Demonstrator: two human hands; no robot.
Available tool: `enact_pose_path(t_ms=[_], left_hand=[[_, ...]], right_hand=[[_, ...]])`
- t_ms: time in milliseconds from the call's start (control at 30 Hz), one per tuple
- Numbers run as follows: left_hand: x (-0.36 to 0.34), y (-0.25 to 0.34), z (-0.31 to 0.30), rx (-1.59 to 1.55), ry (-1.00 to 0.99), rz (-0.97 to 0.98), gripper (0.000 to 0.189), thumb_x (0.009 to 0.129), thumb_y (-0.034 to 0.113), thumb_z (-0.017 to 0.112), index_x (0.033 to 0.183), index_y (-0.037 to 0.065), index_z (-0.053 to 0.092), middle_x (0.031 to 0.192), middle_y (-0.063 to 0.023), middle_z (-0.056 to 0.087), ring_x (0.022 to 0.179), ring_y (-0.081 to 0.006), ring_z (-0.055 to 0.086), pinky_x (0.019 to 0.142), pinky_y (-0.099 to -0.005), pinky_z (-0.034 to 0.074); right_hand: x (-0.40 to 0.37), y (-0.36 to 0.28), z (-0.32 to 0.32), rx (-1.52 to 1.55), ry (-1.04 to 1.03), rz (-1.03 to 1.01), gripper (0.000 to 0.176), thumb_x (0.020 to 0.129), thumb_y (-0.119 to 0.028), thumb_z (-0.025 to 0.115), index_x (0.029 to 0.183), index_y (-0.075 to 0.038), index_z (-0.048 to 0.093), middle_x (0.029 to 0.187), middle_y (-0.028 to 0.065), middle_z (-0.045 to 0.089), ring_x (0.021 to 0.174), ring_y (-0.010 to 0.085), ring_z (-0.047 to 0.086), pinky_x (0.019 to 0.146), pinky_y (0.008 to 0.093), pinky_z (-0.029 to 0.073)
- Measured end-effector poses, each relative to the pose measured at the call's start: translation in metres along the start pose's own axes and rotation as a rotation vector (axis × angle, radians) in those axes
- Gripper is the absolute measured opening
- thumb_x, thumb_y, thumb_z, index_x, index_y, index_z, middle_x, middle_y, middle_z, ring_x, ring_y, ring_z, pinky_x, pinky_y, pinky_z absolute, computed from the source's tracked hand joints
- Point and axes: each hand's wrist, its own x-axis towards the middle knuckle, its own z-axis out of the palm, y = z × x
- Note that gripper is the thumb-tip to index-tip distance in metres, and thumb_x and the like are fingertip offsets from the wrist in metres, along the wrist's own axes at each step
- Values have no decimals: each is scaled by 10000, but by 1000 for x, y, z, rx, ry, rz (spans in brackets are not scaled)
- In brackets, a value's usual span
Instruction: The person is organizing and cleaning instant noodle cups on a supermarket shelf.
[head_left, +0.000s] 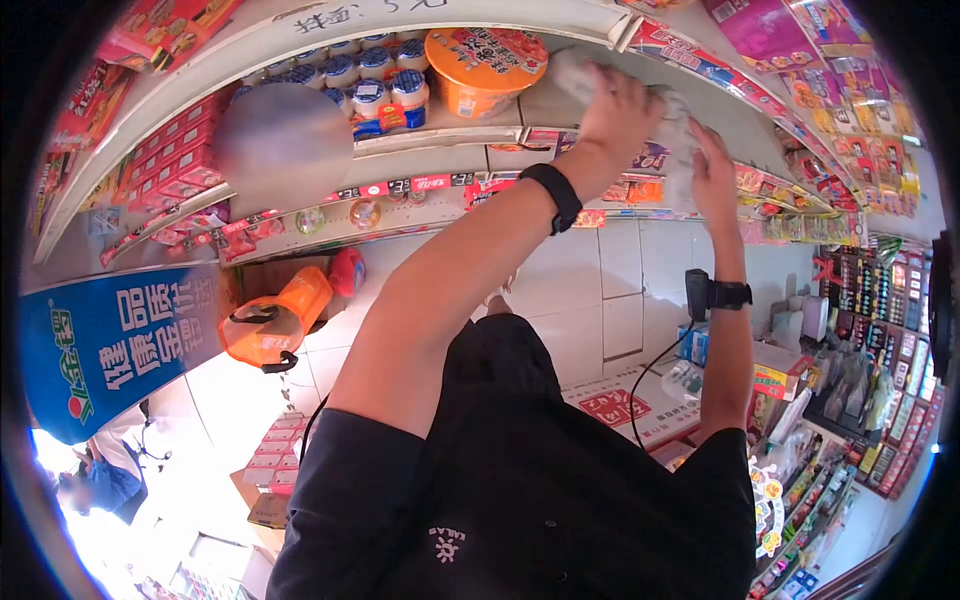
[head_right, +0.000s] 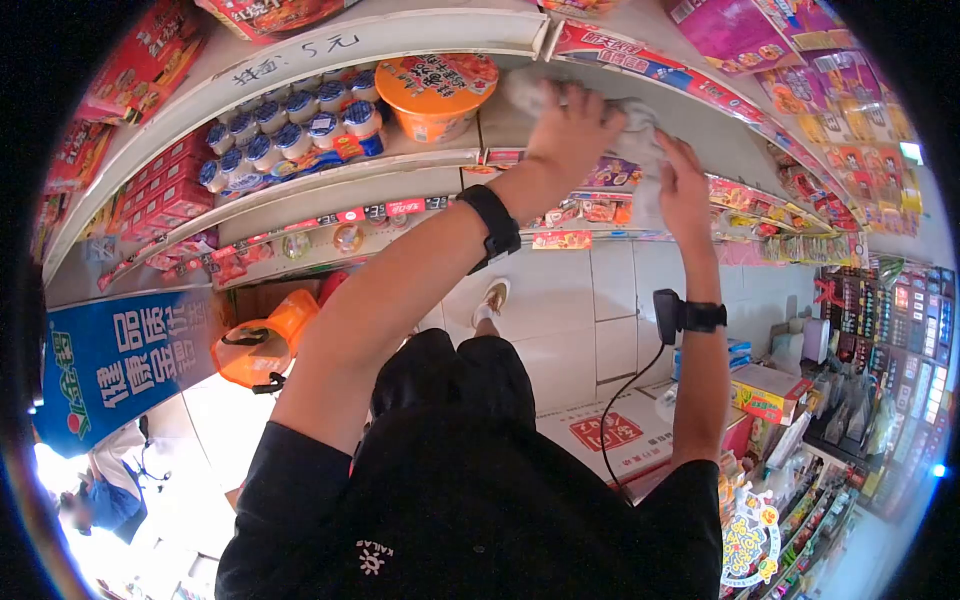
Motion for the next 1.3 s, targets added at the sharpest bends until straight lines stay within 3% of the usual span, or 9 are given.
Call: enact_pose_path(t_ms=[267, 300, 600, 667, 700, 833, 900, 1033, 1300], left_hand=[[-35, -28, 10, -251, -701, -148, 440, 965, 271, 623, 1368, 109, 554, 1290, -169, 672, 1216, -404, 634, 903, -687, 506], [-33, -34, 7, -147, -664, -108, 453, 954, 184, 600, 1404, 180, 550, 1123, -148, 741, 1035, -326, 730, 755, -502, 567], [10, -48, 13, 108, -4, 78, 409, 844, 212, 707, 1243, 134, 669, 1041, -87, 716, 1035, -303, 691, 900, -420, 549], [7, -48, 36, 28, 176, 44, 727, 839, 300, 835, 1400, -26, 507, 1262, -233, 649, 1161, -374, 650, 935, -455, 533], [7, -52, 26, 35, -17, 139, 390, 869, 298, 684, 1201, 93, 687, 1121, -100, 723, 1094, -312, 684, 939, -450, 546], [8, -40, 56, -319, -667, -130, 527, 935, 426, 596, 1294, 45, 650, 1337, -163, 661, 1257, -330, 626, 996, -474, 530], [19, -35, 67, -557, -900, -535, 711, 966, 522, 517, 1477, 28, 504, 1539, -268, 470, 1449, -438, 430, 1130, -591, 399], [11, -25, 141, -255, -850, -386, 907, 970, 676, 409, 1631, 82, 228, 1670, -312, 162, 1537, -566, 22, 1179, -739, -37], [46, -51, 176, -189, -708, -468, 888, 975, 753, 347, 1661, 224, 148, 1710, -227, 93, 1570, -472, 47, 1202, -697, 35]], right_hand=[[6, -10, 32, 45, -274, -143, 480, 935, 78, 511, 1371, -90, 624, 1312, 192, 616, 1205, 403, 590, 1025, 447, 482], [7, -20, 27, 44, -310, -139, 470, 941, 71, 515, 1370, -87, 623, 1298, 191, 620, 1192, 399, 597, 1015, 446, 485], [42, 10, 25, -168, 119, -305, 463, 935, 24, 546, 1368, -115, 631, 1330, 167, 637, 1178, 416, 601, 1030, 470, 500], [50, 17, 38, -192, 111, -262, 451, 962, -4, 559, 1396, -115, 613, 1396, 186, 603, 1289, 384, 569, 1093, 441, 468], [53, 26, 50, -232, 58, -339, 448, 968, -16, 559, 1400, -122, 611, 1404, 193, 597, 1301, 388, 557, 1104, 441, 459], [36, 69, 102, -75, -397, -193, 452, 1002, -92, 546, 1449, -149, 574, 1476, 195, 544, 1363, 390, 506, 1150, 447, 414], [40, 61, 94, -29, -408, -173, 448, 1017, -134, 529, 1464, -154, 560, 1502, 190, 520, 1397, 374, 478, 1167, 435, 393], [42, 65, 124, -259, -416, -210, 493, 1049, -280, 481, 1537, -214, 474, 1600, 199, 403, 1505, 381, 340, 1216, 502, 303], [72, 83, 127, -292, -273, -83, 582, 1015, -480, 501, 1565, -309, 423, 1643, 181, 347, 1534, 437, 265, 1235, 613, 186]])
